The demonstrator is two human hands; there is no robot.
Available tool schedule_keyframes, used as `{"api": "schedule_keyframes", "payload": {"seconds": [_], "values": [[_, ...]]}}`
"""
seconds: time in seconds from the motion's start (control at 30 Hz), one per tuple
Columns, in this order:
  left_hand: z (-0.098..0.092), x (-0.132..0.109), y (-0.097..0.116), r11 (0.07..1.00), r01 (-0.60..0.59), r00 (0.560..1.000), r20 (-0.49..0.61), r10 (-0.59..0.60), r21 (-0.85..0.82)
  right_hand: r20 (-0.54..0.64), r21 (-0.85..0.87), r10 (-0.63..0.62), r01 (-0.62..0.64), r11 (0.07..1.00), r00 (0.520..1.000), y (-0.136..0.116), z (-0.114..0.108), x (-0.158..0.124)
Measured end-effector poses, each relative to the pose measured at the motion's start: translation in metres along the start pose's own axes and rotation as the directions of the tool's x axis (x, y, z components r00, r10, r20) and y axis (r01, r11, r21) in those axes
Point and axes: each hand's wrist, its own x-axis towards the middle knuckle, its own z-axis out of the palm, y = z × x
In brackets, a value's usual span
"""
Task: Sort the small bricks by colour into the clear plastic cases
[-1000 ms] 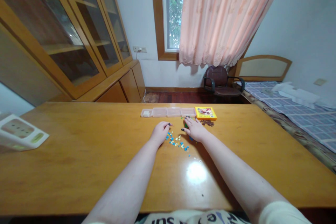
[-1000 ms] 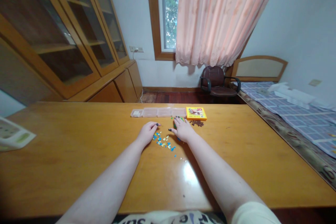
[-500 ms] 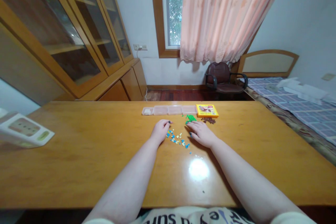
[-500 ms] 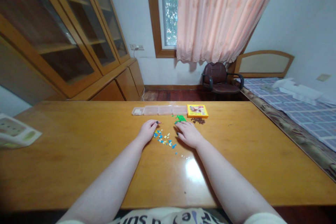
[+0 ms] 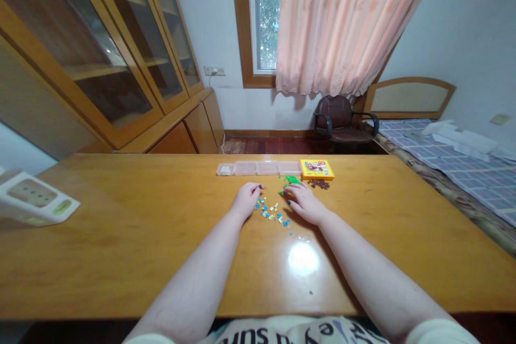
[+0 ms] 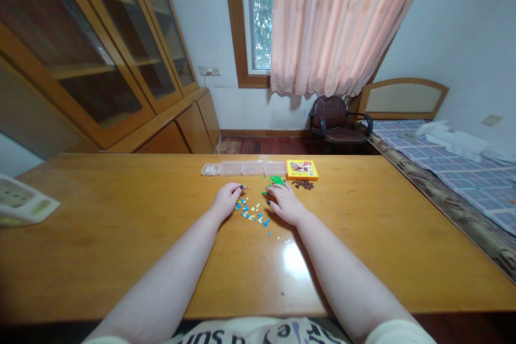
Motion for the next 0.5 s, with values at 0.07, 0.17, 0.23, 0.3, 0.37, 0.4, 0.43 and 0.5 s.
{"api": "schedule_keyframes", "payload": {"seconds": [0.07,0.17,0.23,0.3,0.37,0.4,0.43,0.5], "values": [[0.001,0.000,-0.001,1.000,-0.013,1.000,0.008,0.013,0.006,-0.028,0.000,0.019,-0.019,1.000,0.999,0.003,-0.001,-0.002],[0.002,0.000,-0.002,1.000,-0.025,1.000,0.012,0.025,0.012,-0.017,0.001,0.012,-0.012,1.000,1.000,0.004,-0.002,-0.002],[0.002,0.000,-0.002,1.000,-0.024,1.000,0.011,0.024,0.014,0.002,0.000,-0.007,0.007,1.000,1.000,0.002,-0.003,-0.002],[0.002,0.000,-0.002,1.000,-0.022,1.000,0.006,0.022,0.014,0.011,-0.005,-0.022,0.023,1.000,1.000,0.001,-0.005,-0.002],[0.002,0.000,-0.002,1.000,-0.021,1.000,0.003,0.020,0.014,0.019,0.001,-0.047,0.047,0.999,0.999,0.000,-0.007,-0.003],[0.002,0.000,-0.001,1.000,-0.019,1.000,0.005,0.019,0.013,0.026,0.011,-0.065,0.064,0.998,0.998,0.000,-0.009,-0.003],[0.002,0.000,-0.001,1.000,-0.017,1.000,0.008,0.017,0.012,0.034,0.023,-0.084,0.083,0.996,0.996,-0.001,-0.010,-0.004],[0.002,0.000,-0.001,1.000,-0.016,1.000,0.014,0.016,0.008,0.059,0.036,-0.115,0.113,0.993,0.992,-0.003,-0.011,-0.004]]}}
